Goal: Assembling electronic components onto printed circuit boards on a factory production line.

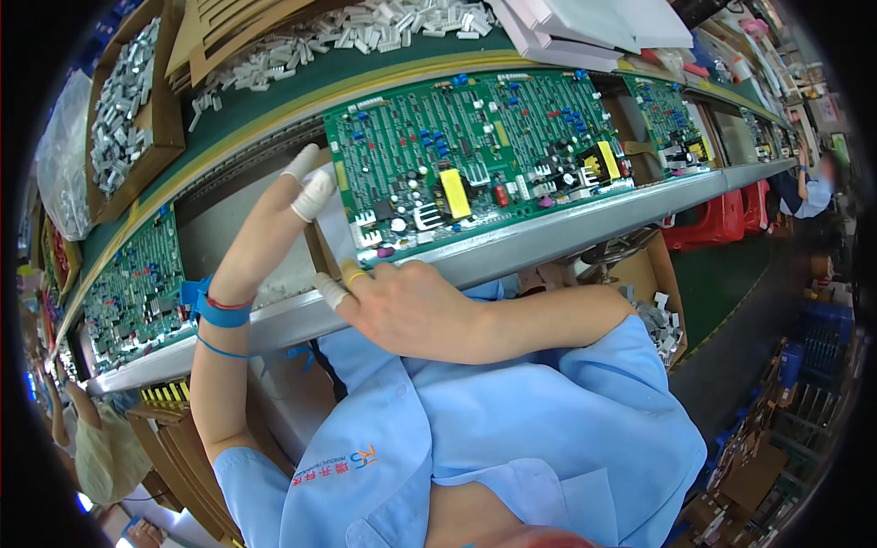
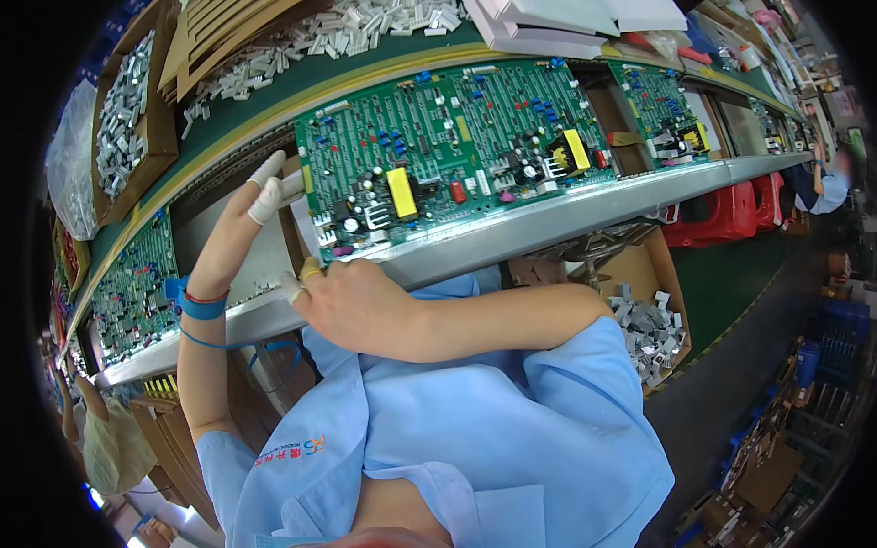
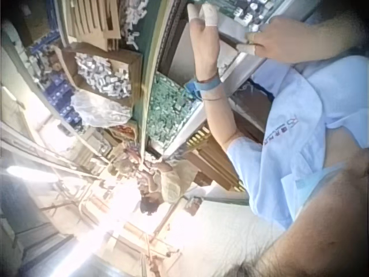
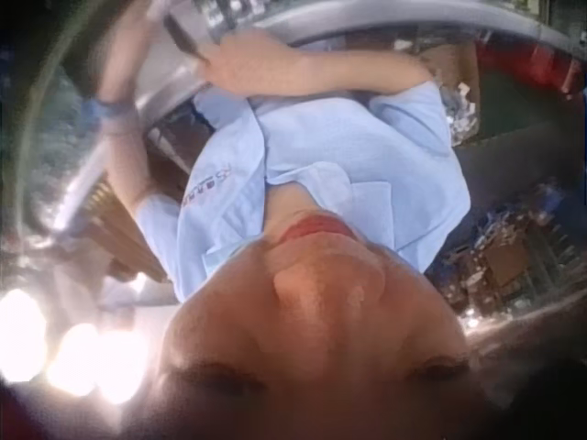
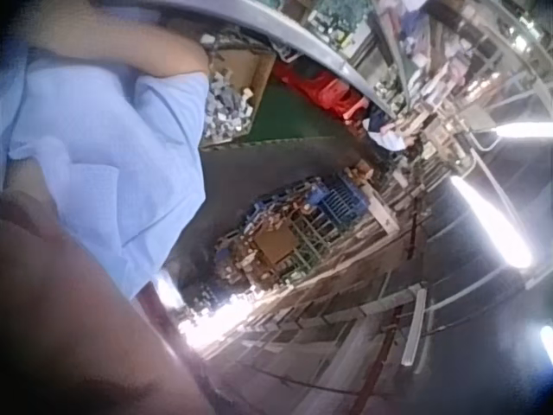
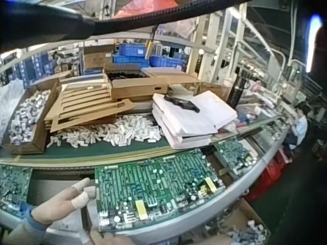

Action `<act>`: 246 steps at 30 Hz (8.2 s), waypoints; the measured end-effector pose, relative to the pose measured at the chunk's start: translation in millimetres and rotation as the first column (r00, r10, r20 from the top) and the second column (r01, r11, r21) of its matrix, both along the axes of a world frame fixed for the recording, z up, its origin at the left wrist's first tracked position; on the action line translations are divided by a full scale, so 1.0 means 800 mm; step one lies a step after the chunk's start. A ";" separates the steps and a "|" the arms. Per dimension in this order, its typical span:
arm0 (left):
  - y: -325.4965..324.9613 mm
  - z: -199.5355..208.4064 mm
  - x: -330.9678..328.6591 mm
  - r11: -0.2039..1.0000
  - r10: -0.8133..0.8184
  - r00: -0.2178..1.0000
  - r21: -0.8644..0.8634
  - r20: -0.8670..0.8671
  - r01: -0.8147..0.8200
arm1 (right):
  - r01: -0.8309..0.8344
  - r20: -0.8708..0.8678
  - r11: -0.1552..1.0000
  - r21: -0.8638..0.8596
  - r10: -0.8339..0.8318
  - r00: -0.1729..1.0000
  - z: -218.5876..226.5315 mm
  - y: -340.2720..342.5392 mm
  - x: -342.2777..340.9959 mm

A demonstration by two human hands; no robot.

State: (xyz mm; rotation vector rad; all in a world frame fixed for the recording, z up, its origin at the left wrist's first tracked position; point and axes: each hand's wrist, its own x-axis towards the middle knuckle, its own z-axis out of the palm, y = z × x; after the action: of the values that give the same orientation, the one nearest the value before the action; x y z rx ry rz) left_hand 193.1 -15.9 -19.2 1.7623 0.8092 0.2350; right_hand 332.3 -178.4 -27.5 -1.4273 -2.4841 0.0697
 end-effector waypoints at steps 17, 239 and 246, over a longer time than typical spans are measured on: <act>0.000 -0.006 0.106 0.959 -0.281 0.957 -0.057 -0.073 0.277 | 0.263 0.107 0.964 -0.047 -0.257 0.961 0.008 -0.045 0.094; 0.247 -0.030 -0.037 0.555 0.406 0.905 0.821 -0.127 -0.133 | 0.138 0.025 0.990 -0.005 -0.138 0.990 0.004 0.312 0.121; 0.115 0.077 -0.107 0.713 0.426 0.852 0.467 0.305 -0.524 | 0.145 -0.219 0.943 -0.299 -0.216 0.951 0.010 0.322 0.124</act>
State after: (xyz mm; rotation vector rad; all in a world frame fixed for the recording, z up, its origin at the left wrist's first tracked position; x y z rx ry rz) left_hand 107.1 75.8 42.0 1.9709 1.1398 1.0482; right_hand 431.2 79.2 -19.3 -1.6379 -2.1910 0.5488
